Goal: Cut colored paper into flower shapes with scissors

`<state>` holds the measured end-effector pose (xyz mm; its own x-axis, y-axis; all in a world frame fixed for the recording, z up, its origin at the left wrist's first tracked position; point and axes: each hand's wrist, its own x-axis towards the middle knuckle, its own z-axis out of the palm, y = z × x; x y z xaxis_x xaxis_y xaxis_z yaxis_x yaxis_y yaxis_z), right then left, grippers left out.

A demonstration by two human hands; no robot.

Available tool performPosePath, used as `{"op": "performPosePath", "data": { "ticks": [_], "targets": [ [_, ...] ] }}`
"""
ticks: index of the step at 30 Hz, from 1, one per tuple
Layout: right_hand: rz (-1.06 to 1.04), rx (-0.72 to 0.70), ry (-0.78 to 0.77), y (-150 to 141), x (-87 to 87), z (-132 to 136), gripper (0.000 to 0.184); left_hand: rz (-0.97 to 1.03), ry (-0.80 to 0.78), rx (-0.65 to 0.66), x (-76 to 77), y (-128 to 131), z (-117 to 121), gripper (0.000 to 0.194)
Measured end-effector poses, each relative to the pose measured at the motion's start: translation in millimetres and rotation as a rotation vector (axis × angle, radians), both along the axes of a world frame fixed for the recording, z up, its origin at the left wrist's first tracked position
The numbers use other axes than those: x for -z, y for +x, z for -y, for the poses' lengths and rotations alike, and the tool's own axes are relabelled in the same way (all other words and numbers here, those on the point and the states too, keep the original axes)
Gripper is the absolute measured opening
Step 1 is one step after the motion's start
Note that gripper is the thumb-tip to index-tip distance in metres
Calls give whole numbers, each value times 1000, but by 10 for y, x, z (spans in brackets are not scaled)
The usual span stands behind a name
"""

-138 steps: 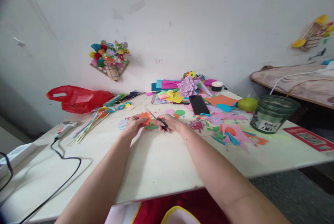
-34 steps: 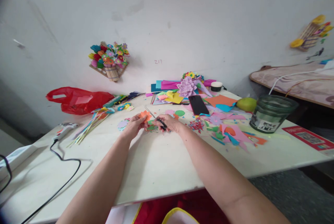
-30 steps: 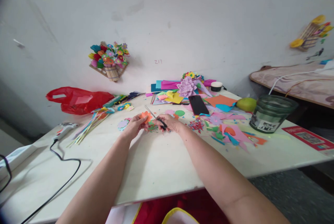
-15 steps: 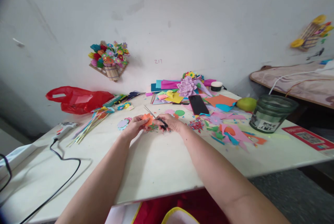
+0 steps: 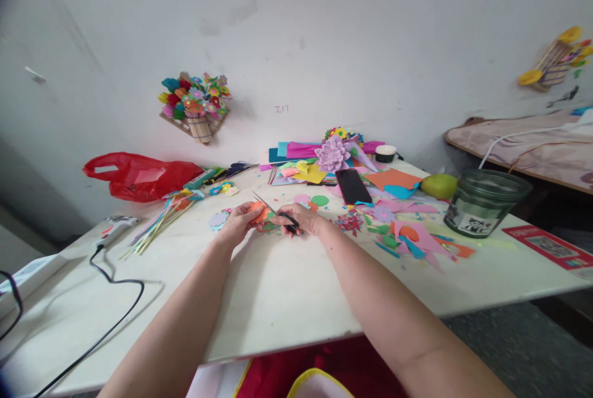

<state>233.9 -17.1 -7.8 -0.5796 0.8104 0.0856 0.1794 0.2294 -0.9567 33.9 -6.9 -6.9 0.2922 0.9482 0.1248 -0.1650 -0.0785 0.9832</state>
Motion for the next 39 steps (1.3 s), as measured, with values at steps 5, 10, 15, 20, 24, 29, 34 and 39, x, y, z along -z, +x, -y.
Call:
{"op": "performPosePath", "data": {
  "ticks": [5, 10, 15, 20, 24, 29, 34, 39],
  "targets": [
    [-11, 7, -19, -8, 2, -3, 36, 30, -18, -41, 16, -7, -13, 31],
    [-28, 19, -41, -14, -14, -4, 37, 53, -23, -82, 37, -14, -34, 30],
    [18, 38, -43, -16, -12, -16, 36, 50, -11, -84, 46, -18, -56, 28],
    [15, 20, -33, -1, 10, -36, 36, 61, -13, -50, 47, -26, -47, 27],
    [14, 3, -25, 11, -7, -18, 35, 74, -28, -11, 51, -40, -43, 28],
    [28, 0, -30, 9, -18, -5, 36, 67, -41, 27, 44, -53, -41, 30],
    [23, -11, -40, -4, -4, -16, 37, 45, -41, 45, 31, -58, -32, 33],
    [30, 6, -47, -17, -8, -11, 36, 54, -25, 50, 35, -63, -37, 30]
  ]
}}
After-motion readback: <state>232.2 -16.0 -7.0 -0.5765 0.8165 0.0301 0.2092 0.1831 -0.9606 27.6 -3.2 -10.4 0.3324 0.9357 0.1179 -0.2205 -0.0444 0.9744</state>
